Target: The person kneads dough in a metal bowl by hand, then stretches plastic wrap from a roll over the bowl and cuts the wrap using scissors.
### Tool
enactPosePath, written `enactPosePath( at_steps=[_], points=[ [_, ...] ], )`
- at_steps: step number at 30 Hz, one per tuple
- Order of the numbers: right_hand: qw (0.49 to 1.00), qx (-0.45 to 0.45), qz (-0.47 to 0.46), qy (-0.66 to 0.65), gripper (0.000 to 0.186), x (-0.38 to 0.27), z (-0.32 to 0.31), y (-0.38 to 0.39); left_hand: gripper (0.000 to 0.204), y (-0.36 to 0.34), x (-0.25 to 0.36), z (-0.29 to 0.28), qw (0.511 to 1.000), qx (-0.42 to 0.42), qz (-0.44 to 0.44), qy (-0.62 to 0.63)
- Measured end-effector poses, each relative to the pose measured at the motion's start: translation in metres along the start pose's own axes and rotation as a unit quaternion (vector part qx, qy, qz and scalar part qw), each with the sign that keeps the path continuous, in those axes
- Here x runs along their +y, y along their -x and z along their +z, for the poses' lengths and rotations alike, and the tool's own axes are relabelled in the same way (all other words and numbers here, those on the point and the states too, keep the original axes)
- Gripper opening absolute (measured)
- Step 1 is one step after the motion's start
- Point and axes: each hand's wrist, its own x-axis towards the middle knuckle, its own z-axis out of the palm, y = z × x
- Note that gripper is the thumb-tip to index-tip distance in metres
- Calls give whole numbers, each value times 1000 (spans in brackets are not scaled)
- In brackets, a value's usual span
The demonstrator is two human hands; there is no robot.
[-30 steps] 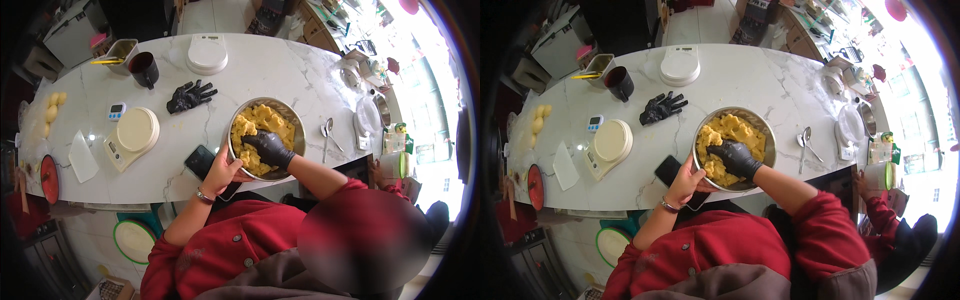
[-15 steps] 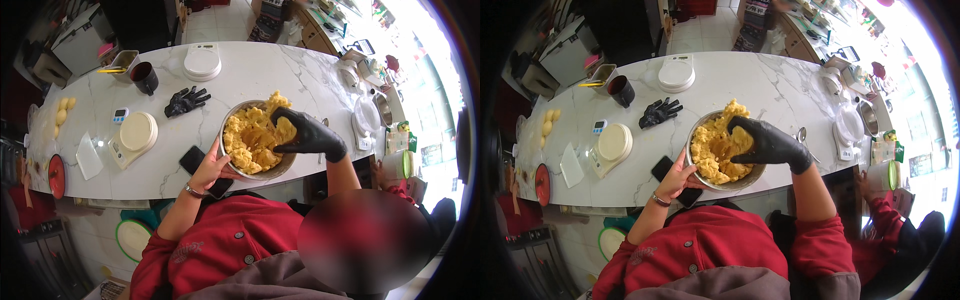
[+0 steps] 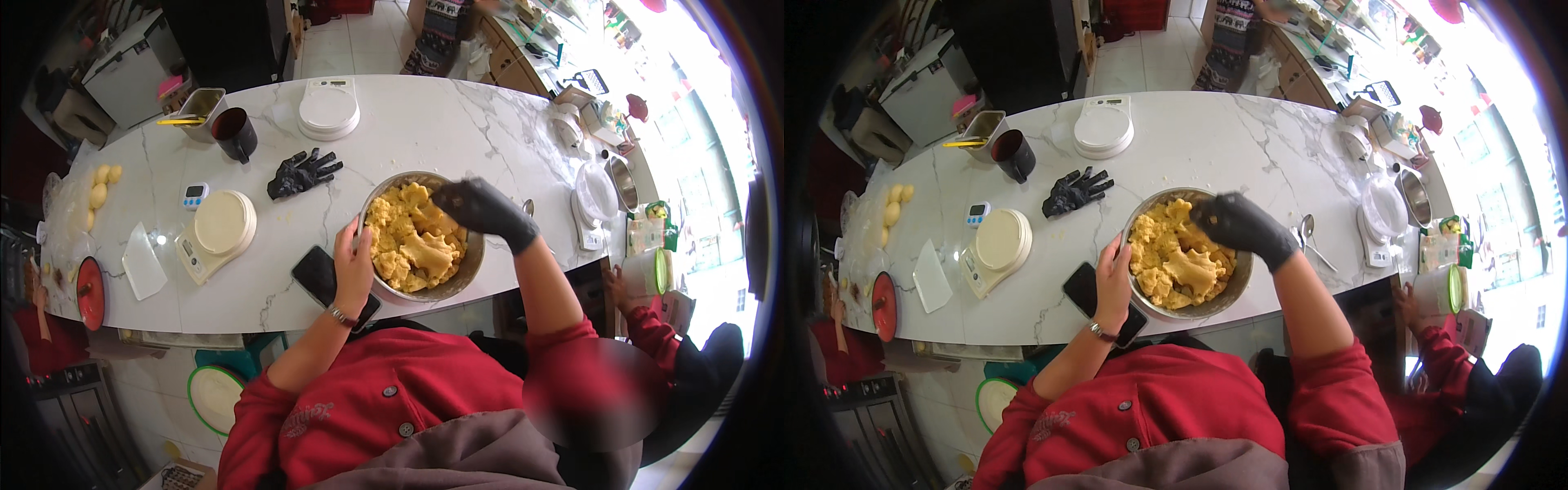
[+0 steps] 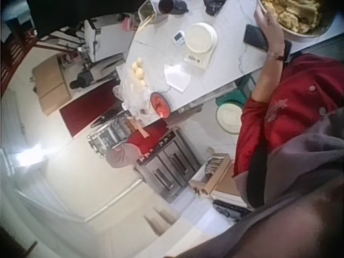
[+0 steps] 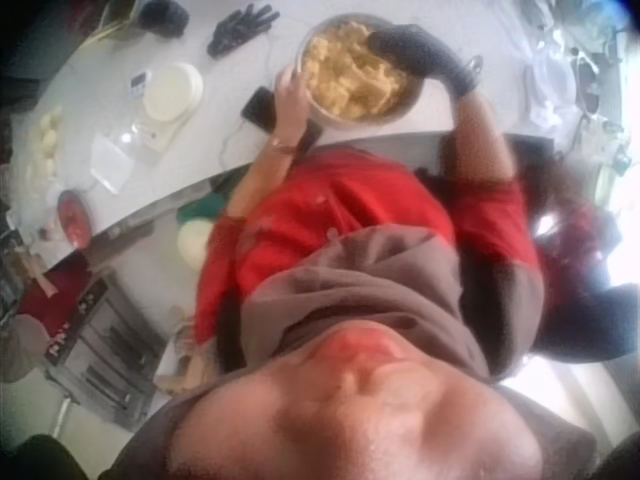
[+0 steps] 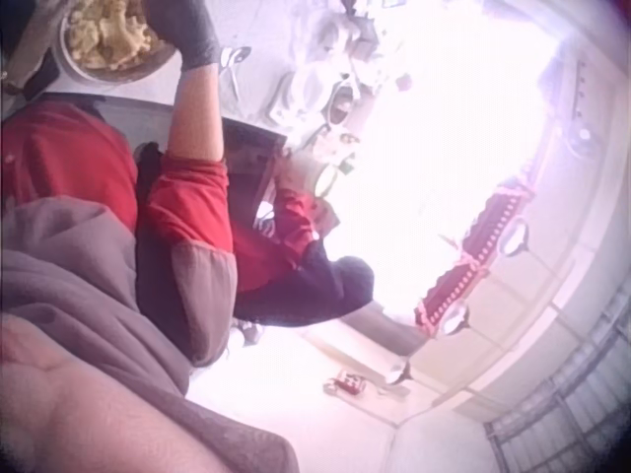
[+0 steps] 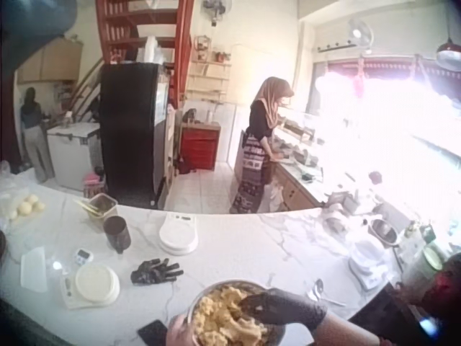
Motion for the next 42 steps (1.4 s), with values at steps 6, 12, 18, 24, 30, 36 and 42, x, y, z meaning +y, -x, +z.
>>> enactPosePath(
  at_steps=[6, 12, 18, 24, 30, 36, 42],
  points=[
    [980, 180, -76, -37, 22, 35, 70, -56, 27, -8, 5, 33, 988, 133, -70, 39],
    [994, 93, -22, 57, 32, -4, 97, -1, 28, -15, 6, 19, 994, 86, -68, -27],
    [969, 180, -55, 158, 37, -15, 140, 31, 27, -18, 9, 20, 996, 75, -57, 9],
    [969, 149, -188, 66, 17, 26, 90, 3, 26, -36, 14, 4, 967, -30, 38, -249],
    [975, 163, -7, -152, 18, 14, 62, -57, 25, -31, 15, 5, 970, -29, 120, -208],
    [982, 71, -165, 57, 22, -7, 89, -60, 24, -43, 14, 7, 964, -44, 148, -217],
    [965, 195, -147, 95, 31, -8, 117, 33, 21, -63, 17, 4, 965, -99, 135, -201]
  ],
)
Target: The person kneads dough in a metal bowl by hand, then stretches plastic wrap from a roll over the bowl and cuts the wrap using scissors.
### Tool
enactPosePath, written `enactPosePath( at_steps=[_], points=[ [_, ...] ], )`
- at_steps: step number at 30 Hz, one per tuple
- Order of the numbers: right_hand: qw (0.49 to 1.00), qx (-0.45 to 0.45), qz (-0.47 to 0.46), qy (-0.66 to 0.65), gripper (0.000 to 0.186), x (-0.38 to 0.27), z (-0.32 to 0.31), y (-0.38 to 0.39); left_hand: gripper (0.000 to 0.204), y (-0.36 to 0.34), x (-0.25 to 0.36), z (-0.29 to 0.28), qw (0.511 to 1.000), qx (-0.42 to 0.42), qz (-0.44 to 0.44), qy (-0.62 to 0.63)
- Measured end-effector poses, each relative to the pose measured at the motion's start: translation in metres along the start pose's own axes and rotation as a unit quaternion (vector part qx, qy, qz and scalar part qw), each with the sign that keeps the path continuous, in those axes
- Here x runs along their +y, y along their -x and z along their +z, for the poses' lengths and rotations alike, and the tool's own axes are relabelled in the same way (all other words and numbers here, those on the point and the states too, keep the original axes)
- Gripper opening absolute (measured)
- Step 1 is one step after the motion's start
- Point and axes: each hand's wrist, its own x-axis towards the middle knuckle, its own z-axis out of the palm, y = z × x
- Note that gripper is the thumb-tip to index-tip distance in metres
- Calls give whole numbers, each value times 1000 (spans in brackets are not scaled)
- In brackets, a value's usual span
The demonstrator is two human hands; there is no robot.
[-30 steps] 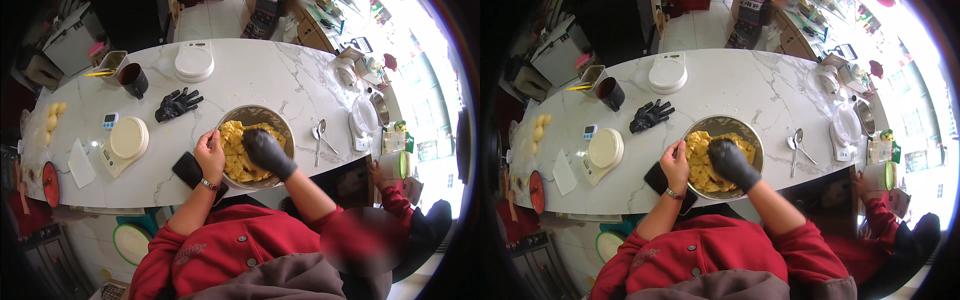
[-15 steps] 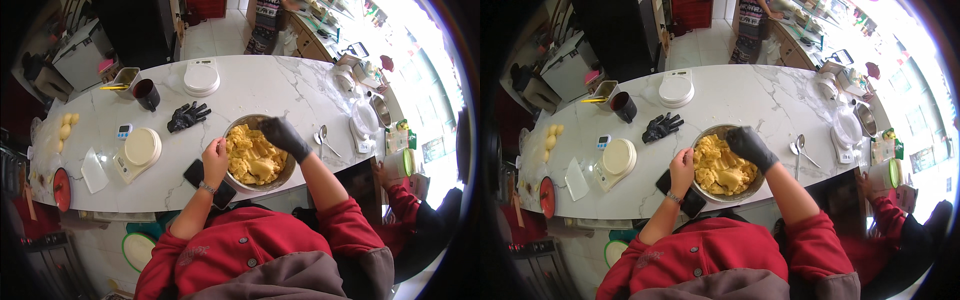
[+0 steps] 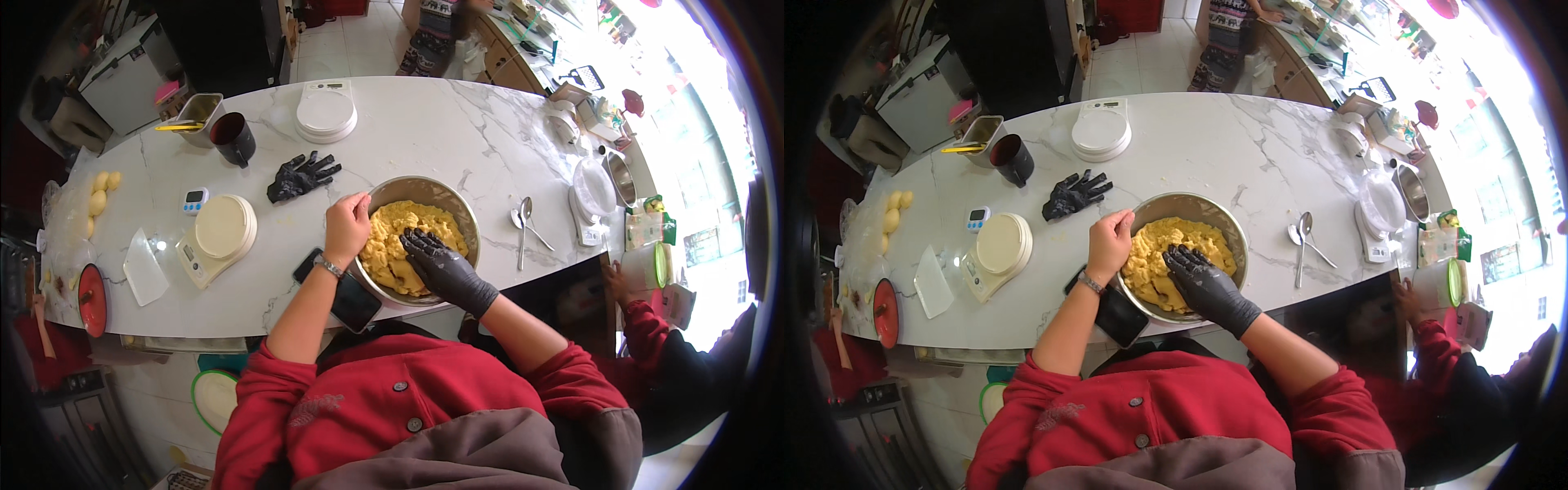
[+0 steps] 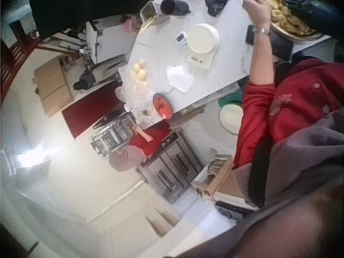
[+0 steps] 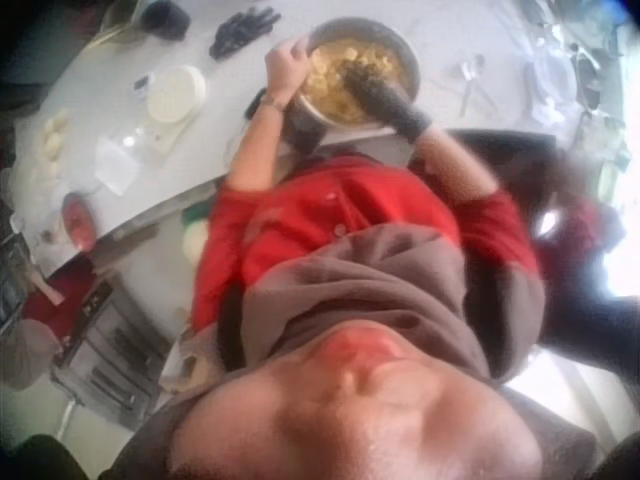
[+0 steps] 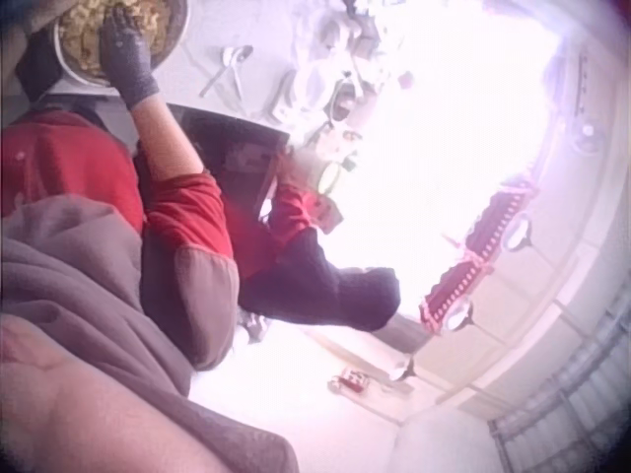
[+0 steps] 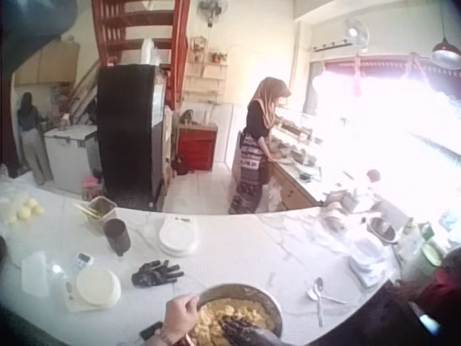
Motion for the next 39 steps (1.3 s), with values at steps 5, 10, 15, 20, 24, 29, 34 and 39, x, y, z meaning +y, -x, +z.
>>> enactPosePath(
  at_steps=[5, 10, 15, 20, 24, 29, 34, 39],
  points=[
    [990, -127, -9, -61, 26, 19, -17, -16, 28, -28, 10, -10, 987, -130, -93, -20],
    [957, -54, 181, -219, 23, 48, -49, -55, 38, 38, -7, 2, 974, 150, -107, 133],
    [991, -90, 84, 55, 40, 23, 22, -51, 37, 86, 25, 36, 917, 184, -199, 294],
    [999, -13, 36, -15, 41, 25, 49, -19, 34, 61, 14, 23, 946, 91, -182, 254],
    [952, -20, 187, -240, 28, 59, -22, -56, 35, 14, 0, 3, 920, -20, -215, 326],
    [950, 56, 95, -291, 25, 65, -15, -94, 35, 51, 27, 5, 894, 98, -258, 354],
    [992, -34, 47, -109, 26, 45, 11, -111, 30, 72, 29, 20, 917, 176, -231, 275],
    [987, -137, 55, -68, 25, 42, 6, -119, 28, 59, 19, 16, 914, 156, -221, 301]
  ],
)
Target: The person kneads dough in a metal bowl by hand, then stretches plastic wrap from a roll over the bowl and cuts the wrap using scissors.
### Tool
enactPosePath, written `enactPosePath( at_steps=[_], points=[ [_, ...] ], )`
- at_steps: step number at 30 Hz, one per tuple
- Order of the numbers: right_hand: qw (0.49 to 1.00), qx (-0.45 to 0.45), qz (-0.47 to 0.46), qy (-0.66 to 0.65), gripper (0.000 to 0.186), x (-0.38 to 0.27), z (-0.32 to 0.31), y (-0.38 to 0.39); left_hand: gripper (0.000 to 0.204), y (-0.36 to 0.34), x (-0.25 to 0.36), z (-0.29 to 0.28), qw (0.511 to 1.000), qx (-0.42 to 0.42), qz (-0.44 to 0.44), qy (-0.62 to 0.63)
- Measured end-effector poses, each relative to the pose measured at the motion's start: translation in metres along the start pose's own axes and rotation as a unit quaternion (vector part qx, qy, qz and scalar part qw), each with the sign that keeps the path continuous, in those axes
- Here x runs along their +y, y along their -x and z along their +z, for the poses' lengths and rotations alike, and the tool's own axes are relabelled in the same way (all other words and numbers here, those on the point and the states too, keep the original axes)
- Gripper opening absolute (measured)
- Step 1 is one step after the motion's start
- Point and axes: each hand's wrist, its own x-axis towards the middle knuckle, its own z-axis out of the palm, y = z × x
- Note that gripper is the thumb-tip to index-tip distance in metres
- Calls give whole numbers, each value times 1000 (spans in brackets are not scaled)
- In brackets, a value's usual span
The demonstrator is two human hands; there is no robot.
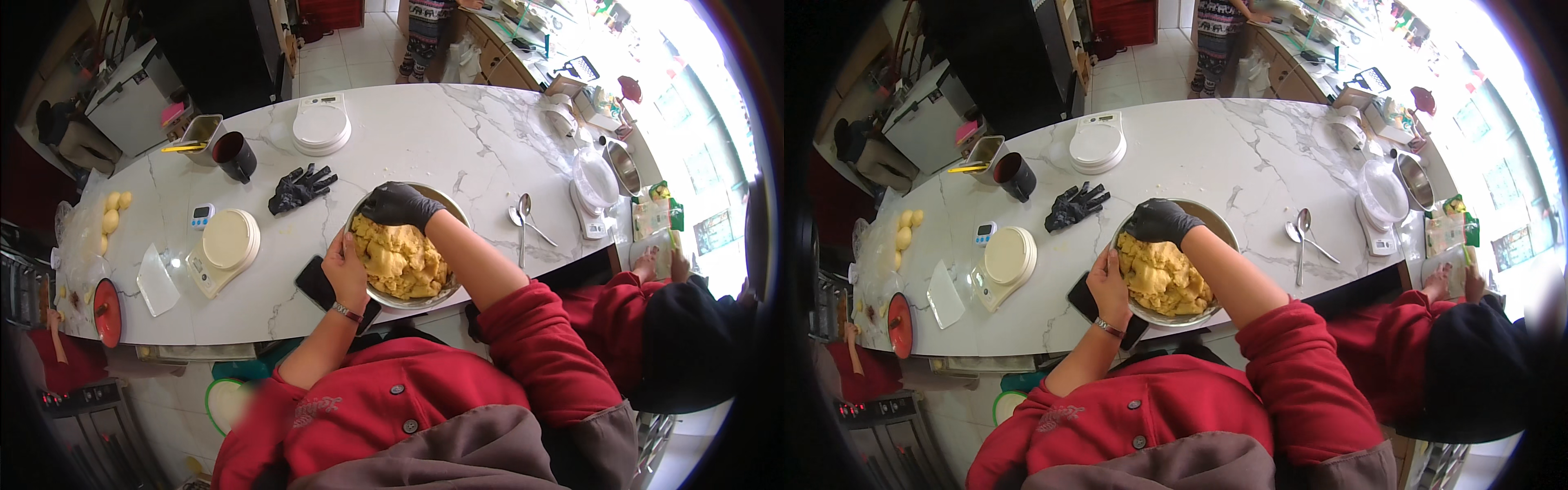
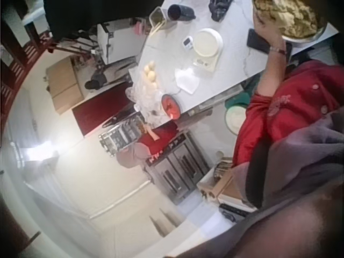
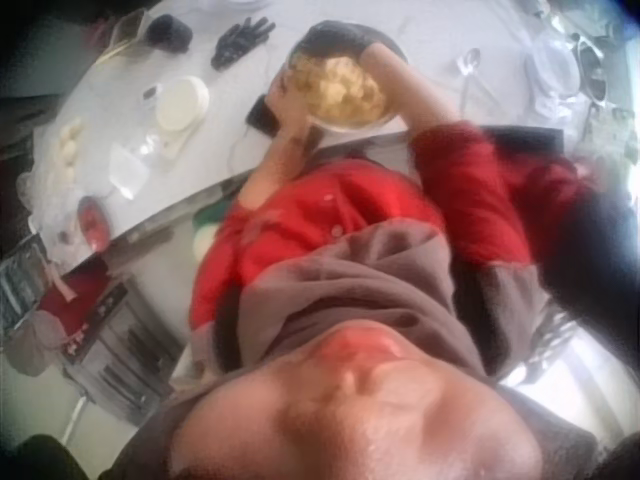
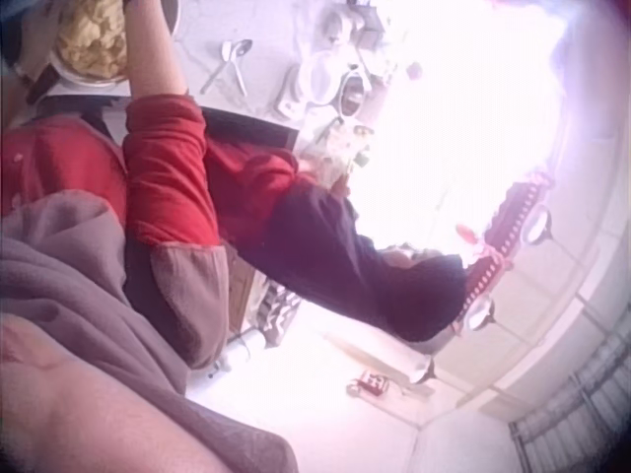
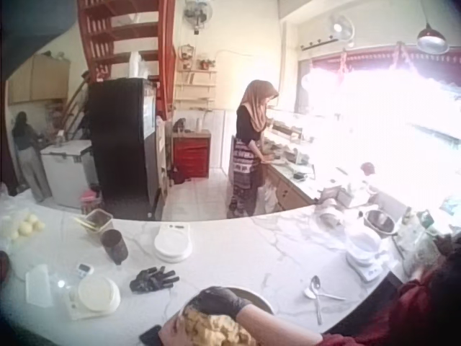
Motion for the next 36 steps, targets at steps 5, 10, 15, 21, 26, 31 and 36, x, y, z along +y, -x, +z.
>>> enactPosePath(
  at_steps=[5, 10, 15, 21, 26, 31, 36],
  points=[
    [993, 7, -15, 119, 22, -38, 2, 69, 28, -8, -5, -6, 999, -19, -18, 22],
    [974, 199, -12, 103, 33, -40, 45, 113, 30, -21, 4, -3, 988, -69, 58, -125],
    [996, 2, 62, -67, 21, -21, -26, 86, 33, -51, 14, -7, 984, -149, -91, -32],
    [994, 100, -42, -12, 21, -2, -2, 10, 41, 19, 2, 0, 994, 12, -93, 49],
    [993, 66, -100, 21, 17, -22, 26, 31, 32, 18, -1, 1, 998, 7, -27, 48],
    [985, 148, -64, 66, 30, -42, 45, 106, 32, 6, -5, -4, 996, -39, -66, 54],
    [987, 140, -54, 58, 36, -33, 44, 105, 32, -30, -7, 0, 983, -160, -82, 50]
  ],
)
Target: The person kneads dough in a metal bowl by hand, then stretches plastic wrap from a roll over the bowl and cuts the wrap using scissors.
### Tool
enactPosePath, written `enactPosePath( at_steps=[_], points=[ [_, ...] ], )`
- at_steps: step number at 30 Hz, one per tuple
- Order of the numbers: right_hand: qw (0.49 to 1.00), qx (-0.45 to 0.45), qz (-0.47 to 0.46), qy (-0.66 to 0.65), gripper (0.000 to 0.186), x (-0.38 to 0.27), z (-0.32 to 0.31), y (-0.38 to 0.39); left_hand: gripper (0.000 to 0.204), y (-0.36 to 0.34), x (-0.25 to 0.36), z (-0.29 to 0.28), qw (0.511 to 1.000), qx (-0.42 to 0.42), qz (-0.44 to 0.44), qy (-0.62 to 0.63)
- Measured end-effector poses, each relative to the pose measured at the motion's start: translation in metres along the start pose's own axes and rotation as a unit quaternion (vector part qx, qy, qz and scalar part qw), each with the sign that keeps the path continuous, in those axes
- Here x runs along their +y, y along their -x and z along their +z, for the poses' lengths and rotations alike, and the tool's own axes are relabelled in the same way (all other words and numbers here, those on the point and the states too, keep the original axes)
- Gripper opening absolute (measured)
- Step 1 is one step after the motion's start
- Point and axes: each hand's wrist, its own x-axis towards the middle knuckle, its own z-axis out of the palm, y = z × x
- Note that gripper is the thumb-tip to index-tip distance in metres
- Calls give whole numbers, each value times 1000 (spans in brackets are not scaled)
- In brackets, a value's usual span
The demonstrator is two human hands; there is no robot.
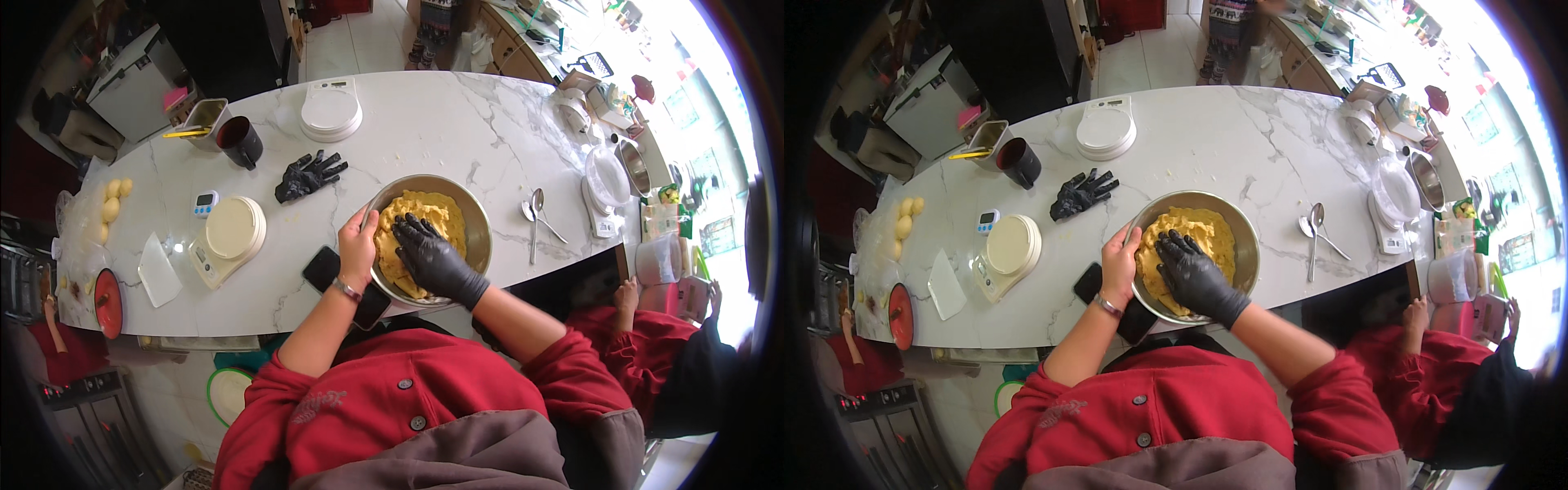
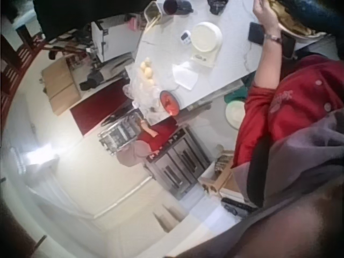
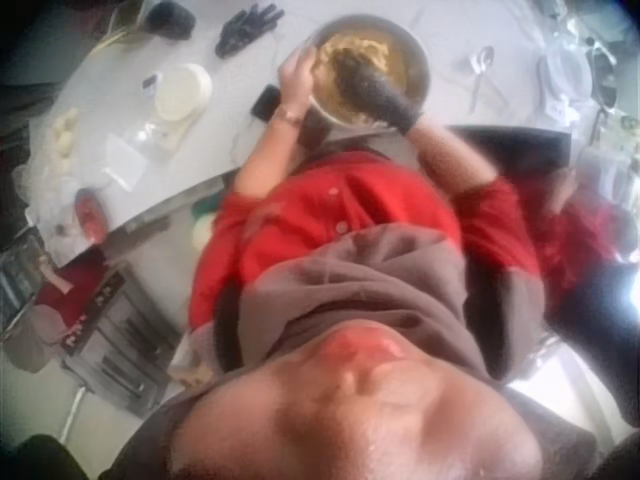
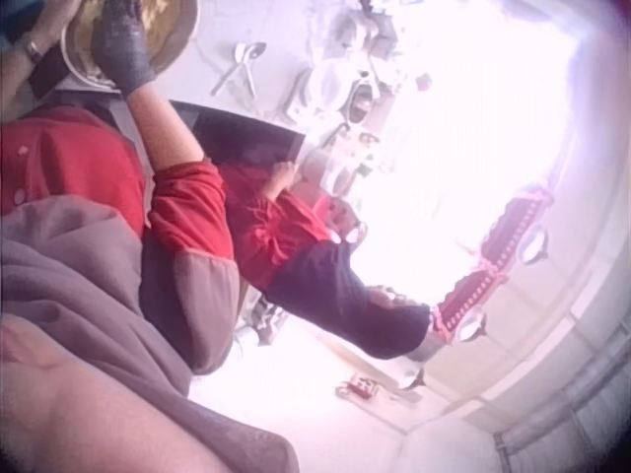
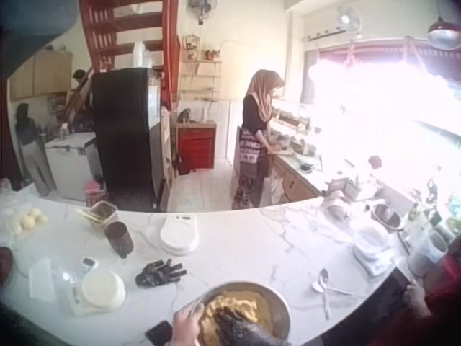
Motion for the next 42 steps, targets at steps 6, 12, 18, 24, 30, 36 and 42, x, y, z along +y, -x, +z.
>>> enactPosePath(
  at_steps=[6, 12, 18, 24, 30, 36, 42],
  points=[
    [996, -31, -83, 25, 18, 52, -24, -70, 31, -21, 17, 1, 997, -48, -51, -27],
    [990, -80, -119, 11, 16, 15, 19, -54, 27, -29, 16, -11, 992, -65, -5, -104],
    [997, -75, -17, -18, 40, -14, -5, 15, 30, -30, 22, 2, 985, -97, -9, -141],
    [962, -162, -60, -211, 40, 21, -24, -1, 30, -31, 17, 6, 984, -70, 11, -163],
    [997, 53, 40, 25, 41, 6, -21, -10, 31, -28, 16, 5, 982, -41, 43, -181],
    [990, -76, 74, -96, 32, 32, -39, -31, 30, -24, 24, 7, 960, -14, 86, -267],
    [996, 87, -10, 19, 24, 33, 15, -35, 30, -20, 14, -1, 957, 11, 108, -269]
  ],
)
